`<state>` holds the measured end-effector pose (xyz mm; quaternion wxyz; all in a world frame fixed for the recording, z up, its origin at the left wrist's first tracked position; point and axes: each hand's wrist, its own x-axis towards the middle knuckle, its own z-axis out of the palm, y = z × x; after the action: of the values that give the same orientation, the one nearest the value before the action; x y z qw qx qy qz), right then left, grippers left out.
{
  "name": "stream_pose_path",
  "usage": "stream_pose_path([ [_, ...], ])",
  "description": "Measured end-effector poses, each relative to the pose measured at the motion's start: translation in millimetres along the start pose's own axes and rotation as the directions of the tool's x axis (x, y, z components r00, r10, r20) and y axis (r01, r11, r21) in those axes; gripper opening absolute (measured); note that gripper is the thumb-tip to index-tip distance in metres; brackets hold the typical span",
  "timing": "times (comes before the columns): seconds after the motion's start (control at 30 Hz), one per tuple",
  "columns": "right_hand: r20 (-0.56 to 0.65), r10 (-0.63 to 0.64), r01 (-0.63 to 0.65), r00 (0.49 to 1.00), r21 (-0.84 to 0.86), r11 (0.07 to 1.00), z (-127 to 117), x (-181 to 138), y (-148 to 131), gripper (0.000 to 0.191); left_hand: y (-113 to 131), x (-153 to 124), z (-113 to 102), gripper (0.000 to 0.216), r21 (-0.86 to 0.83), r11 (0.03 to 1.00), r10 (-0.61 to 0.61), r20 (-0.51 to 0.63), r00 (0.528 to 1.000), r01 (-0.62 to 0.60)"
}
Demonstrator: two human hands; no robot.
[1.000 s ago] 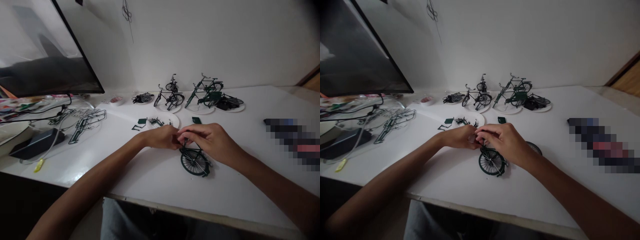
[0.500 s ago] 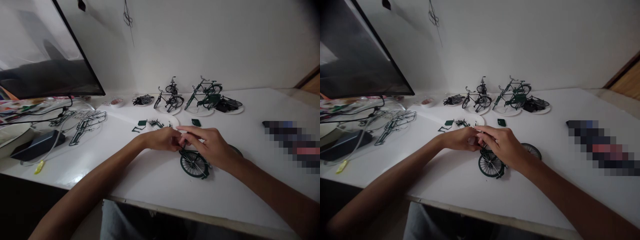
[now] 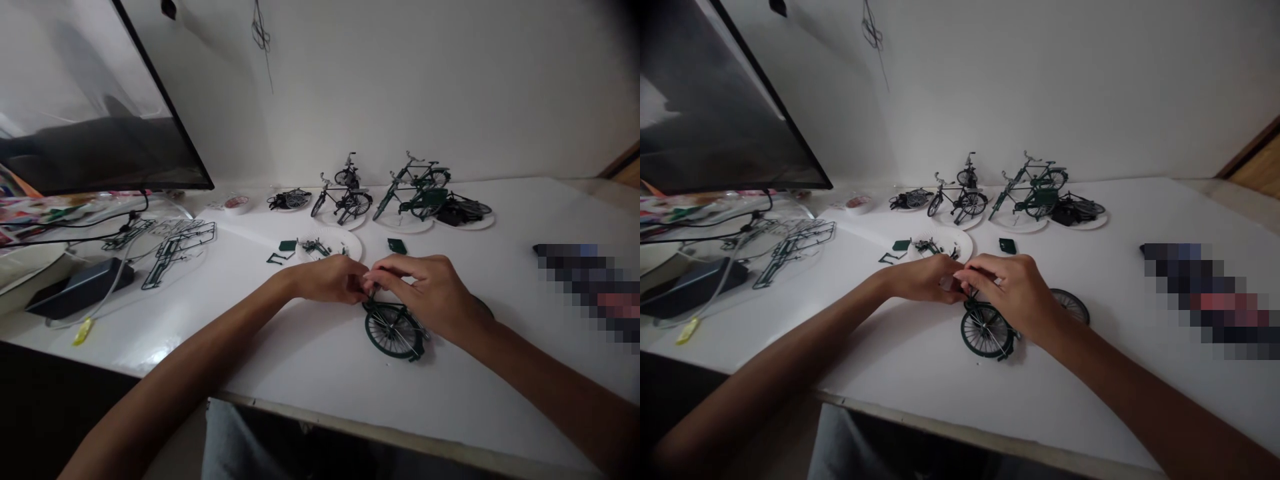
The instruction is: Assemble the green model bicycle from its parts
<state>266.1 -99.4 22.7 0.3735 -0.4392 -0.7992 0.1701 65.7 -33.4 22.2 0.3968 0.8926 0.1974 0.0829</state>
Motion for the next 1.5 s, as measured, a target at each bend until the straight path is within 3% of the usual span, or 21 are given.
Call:
stream_pose_path([
  [0.23,-0.017,-0.008,0.008,1.000,0.005,1.000,4.2,-3.5,1.9,0.023,-1.5,0.7,0.9,0.010,-0.005,0.999,-0.039,-0.007,0.999,0.039],
  [0.37,0.113,-0.113,0.109,0.987,0.039,0.993,3.1,-4.0,1.7,0.024,-2.2,0.5,1.7,0.007,0.016,1.000,-0.016,-0.027,1.000,0.016],
  [0.47,0.164,-0.107,0.100,0.981,0.046,0.994,-0.7,-1.6,2.8,0.027,-0.7,0.6,1.9,0.006,0.009,1.000,-0.024,-0.022,0.999,0.024],
  [0.6,0.104,-0.035,0.036,0.994,-0.008,0.999,-5.2,2.0,6.8,0.034,2.1,1.0,1.4,0.008,0.001,0.998,-0.055,-0.007,0.998,0.055],
  [0.73,0.015,-0.069,0.071,0.997,-0.153,0.986,-4.3,1.9,8.7,0.048,0.3,1.1,0.9,0.013,-0.001,0.999,-0.032,0.000,0.999,0.032],
  [0.93,0.007,-0.097,0.096,0.995,-0.184,0.978,1.6,-4.4,6.9,0.039,-0.6,1.0,1.1,0.010,0.032,0.999,-0.031,-0.020,0.999,0.032],
  [1.07,-0.093,-0.105,0.074,0.990,-0.289,0.954,-10.7,0.2,15.7,0.039,2.4,-0.4,3.3,0.007,0.047,0.999,-0.019,-0.010,1.000,0.019],
  [1.2,-0.109,0.007,-0.046,0.994,-0.357,0.933,-36.3,11.6,39.1,0.021,7.2,-3.4,4.2,0.014,0.102,0.995,0.014,0.005,1.000,-0.015],
  [1.33,-0.021,0.159,-0.143,0.987,-0.561,0.816,-54.9,14.1,68.2,0.025,9.6,-4.7,1.7,0.009,0.104,0.993,0.064,-0.022,0.998,-0.062],
  [1.5,0.015,0.332,-0.231,0.943,-0.690,0.686,-59.9,8.1,87.9,0.042,4.4,-4.4,-2.1,0.006,0.094,0.993,0.080,-0.126,0.989,-0.069],
])
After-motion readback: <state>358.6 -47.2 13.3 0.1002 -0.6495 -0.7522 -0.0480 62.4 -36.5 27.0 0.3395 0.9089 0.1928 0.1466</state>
